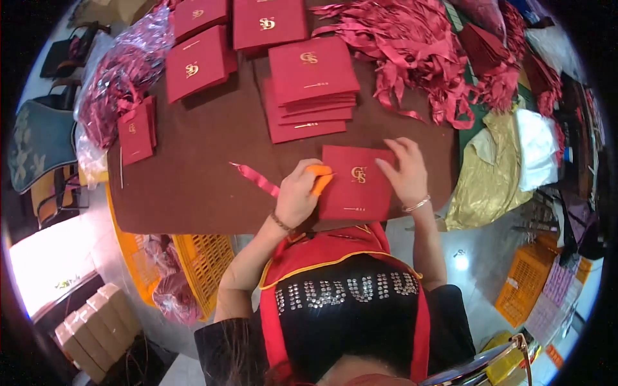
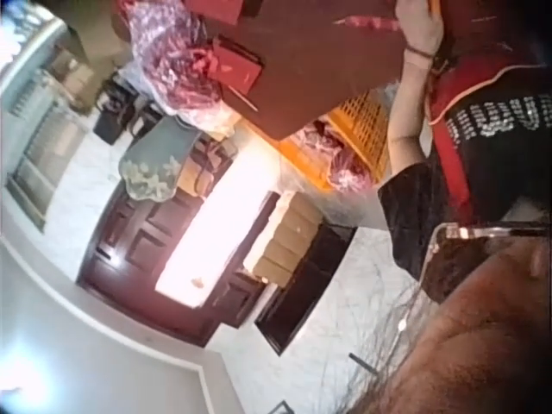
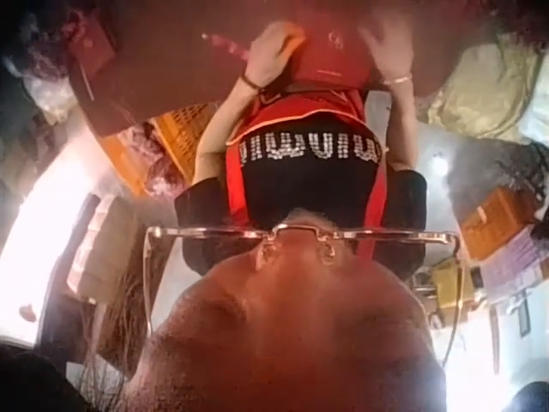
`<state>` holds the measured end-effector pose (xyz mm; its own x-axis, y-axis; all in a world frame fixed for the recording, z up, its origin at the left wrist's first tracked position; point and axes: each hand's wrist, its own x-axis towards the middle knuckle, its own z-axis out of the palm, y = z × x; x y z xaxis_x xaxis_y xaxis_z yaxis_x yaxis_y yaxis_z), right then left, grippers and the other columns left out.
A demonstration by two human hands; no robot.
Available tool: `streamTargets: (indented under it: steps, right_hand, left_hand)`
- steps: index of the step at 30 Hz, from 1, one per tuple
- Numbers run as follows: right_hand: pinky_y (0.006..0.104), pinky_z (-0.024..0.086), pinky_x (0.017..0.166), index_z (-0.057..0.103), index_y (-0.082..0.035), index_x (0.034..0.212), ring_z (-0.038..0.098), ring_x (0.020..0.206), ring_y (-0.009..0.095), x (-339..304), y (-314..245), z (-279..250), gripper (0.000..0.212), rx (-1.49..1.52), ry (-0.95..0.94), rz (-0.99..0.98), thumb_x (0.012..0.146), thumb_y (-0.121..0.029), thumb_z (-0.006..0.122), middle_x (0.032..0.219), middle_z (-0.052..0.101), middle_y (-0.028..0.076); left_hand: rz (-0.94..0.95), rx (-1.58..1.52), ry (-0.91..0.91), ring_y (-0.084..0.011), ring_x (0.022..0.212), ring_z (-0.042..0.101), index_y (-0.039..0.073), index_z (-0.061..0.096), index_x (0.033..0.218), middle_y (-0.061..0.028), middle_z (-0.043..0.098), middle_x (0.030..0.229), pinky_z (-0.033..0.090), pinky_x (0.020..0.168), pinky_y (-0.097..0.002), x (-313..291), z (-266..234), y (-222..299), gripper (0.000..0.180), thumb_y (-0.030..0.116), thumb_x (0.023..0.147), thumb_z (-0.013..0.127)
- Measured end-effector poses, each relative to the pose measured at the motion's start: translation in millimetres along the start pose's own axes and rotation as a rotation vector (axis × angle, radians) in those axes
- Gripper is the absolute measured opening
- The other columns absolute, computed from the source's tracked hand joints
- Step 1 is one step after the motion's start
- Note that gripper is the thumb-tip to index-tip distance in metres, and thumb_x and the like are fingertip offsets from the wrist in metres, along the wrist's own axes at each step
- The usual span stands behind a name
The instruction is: The person threads pink ribbons through small red gift bags and ties knots to secure them by hand.
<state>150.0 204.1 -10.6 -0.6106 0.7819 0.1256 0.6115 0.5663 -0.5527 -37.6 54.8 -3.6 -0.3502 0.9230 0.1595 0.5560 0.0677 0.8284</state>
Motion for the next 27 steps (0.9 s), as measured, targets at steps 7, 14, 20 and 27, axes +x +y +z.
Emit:
streamTargets:
  steps: [7, 14, 20, 27]
  right_hand:
    - [0.0347, 0.045, 0.077, 0.061, -0.01, 0.103, 0.052, 0.092, 0.027, -16, -39, 13, 0.031, 0.052, -0.111, -0.083, 0.074, -0.02, 0.067, 0.108, 0.051, 0.009]
    - [0.0339, 0.044, 0.072, 0.061, -0.006, 0.1, 0.05, 0.086, 0.027, -17, -62, 12, 0.035, 0.084, -0.114, -0.16, 0.066, -0.01, 0.071, 0.094, 0.049, 0.011]
    - [0.0333, 0.045, 0.071, 0.06, -0.005, 0.094, 0.052, 0.083, 0.027, -15, -60, 7, 0.031, 0.183, -0.186, -0.14, 0.065, -0.008, 0.072, 0.091, 0.05, 0.011]
    - [0.0311, 0.046, 0.073, 0.058, -0.001, 0.088, 0.055, 0.082, 0.025, -13, -48, 12, 0.026, 0.386, -0.378, -0.043, 0.067, -0.009, 0.072, 0.09, 0.051, 0.01]
  left_hand:
    - [-0.138, 0.031, -0.105, -0.0299, 0.091, 0.06, 0.003, 0.058, 0.091, -0.0155, 0.058, 0.106, 0.048, 0.076, -0.0322, -29, -27, -9, 0.012, 0.005, 0.08, 0.062]
    - [-0.235, 0.039, -0.103, -0.029, 0.093, 0.059, 0.003, 0.059, 0.091, -0.0148, 0.058, 0.106, 0.047, 0.078, -0.0319, -46, -39, -4, 0.013, 0.005, 0.079, 0.063]
    - [-0.061, 0.183, 0.049, -0.0291, 0.087, 0.056, 0.002, 0.059, 0.091, -0.0129, 0.055, 0.099, 0.046, 0.073, -0.034, -43, -27, -2, 0.017, 0.004, 0.076, 0.066]
    - [0.221, 0.32, 0.09, -0.0301, 0.082, 0.053, 0.005, 0.059, 0.09, -0.0109, 0.056, 0.095, 0.041, 0.068, -0.0368, -19, -11, 4, 0.019, 0.006, 0.073, 0.067]
